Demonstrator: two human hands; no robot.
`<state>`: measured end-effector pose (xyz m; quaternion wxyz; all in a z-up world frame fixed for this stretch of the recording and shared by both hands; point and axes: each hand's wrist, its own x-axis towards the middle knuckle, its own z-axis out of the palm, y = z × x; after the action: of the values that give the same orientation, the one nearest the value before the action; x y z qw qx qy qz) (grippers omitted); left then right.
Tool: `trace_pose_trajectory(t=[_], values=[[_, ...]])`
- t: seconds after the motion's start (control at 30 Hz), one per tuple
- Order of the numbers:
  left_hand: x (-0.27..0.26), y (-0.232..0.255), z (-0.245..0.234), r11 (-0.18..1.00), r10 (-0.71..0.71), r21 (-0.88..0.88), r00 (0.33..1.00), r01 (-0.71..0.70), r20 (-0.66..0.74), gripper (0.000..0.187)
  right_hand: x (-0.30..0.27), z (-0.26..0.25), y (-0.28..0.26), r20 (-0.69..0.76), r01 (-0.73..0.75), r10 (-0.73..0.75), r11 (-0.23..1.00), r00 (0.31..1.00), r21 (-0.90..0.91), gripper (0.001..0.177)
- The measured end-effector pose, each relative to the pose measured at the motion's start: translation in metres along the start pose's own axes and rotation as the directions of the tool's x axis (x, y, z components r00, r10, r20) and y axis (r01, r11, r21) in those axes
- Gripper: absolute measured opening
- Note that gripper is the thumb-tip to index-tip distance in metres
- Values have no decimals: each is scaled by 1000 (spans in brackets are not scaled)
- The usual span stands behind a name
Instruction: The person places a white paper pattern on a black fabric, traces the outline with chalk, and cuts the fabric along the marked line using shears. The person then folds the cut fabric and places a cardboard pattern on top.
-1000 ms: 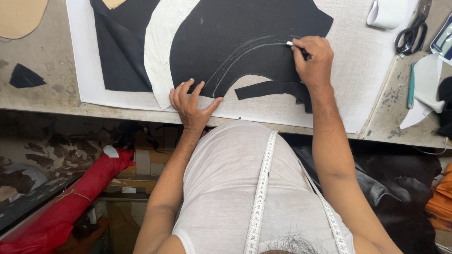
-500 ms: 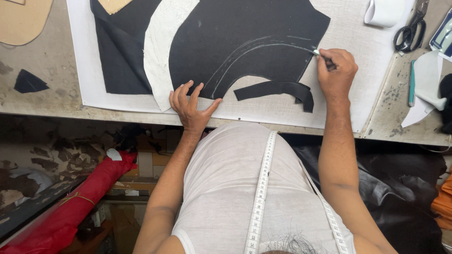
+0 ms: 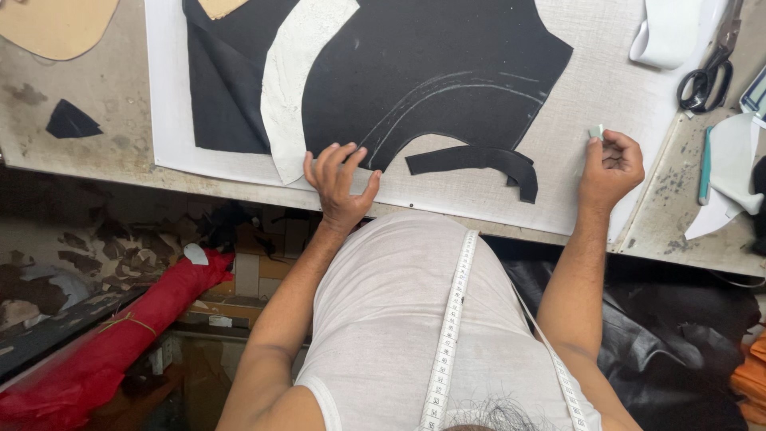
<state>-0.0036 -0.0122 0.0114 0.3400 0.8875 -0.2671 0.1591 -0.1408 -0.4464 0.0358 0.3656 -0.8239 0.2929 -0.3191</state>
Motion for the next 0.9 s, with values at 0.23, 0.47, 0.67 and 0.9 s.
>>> trace_pose_trajectory(t=[0.23, 0.47, 0.67, 0.9], values=[[39, 42, -5, 915, 368, -194, 929, -352, 49, 20, -3, 10, 8, -72, 100, -114, 979, 991, -177, 15], [61, 64, -2, 835, 473, -397, 865, -380, 166, 13, -2, 10, 4, -72, 135, -152, 971, 986, -199, 19], [66, 56, -7, 844, 462, -378, 874, -381, 150, 8, -4, 12, 7, -95, 145, -168, 968, 981, -205, 18], [64, 36, -8, 841, 333, -474, 940, -260, 74, 7, -13, 9, 25, -170, 191, -209, 975, 963, -118, 22]])
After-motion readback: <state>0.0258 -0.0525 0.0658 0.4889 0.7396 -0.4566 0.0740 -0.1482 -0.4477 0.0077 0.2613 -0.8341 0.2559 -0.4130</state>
